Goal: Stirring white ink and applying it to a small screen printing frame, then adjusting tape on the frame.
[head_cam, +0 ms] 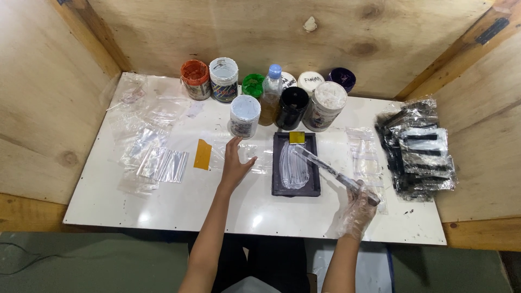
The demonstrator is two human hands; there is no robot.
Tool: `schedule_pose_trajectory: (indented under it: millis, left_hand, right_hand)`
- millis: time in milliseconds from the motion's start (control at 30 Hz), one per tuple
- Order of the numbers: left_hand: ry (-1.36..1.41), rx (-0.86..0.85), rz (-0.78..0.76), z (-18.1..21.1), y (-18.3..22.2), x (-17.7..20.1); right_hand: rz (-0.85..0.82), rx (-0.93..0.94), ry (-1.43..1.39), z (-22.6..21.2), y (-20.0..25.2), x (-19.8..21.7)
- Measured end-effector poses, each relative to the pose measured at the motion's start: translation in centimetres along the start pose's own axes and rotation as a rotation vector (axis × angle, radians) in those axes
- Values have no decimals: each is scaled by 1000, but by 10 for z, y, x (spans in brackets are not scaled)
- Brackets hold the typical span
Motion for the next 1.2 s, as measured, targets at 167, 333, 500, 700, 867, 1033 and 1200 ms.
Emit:
schedule_pose_trajectory:
  millis: [167, 333, 500, 700, 867, 1033, 1200]
  left_hand:
    - [1, 17, -7, 5, -1, 8]
    - [11, 62, -13, 7, -2, 16]
    - [28, 15, 35, -3, -3, 18]
    - [73, -34, 95, -12, -4, 21]
    - [109, -111, 154, -18, -5, 21]
    - [126, -133, 172, -18, -9, 27]
    - [114, -179, 191, -23, -14, 25]
  right_hand:
    - [111, -34, 44, 10, -1, 17]
    - [164, -64, 168, 9, 6, 16]
    - [19, -160, 66, 44, -8, 8]
    - [-115, -175, -202, -20, 100, -120]
    - [-393, 232, -43, -38, 129, -206]
    - [-718, 773, 173, -57, 190, -282]
    - [-682, 670, 631, -16, 178, -333]
Point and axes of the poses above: each hand's wrist, its own y-axis away from the middle knuckle, its own x-axis out of the back of the hand, z = x × y, the point moved 10 cm from there along -y, towards the middle knuckle, and after that the axes turned 9 degrees about z, right-handed, at the moved point
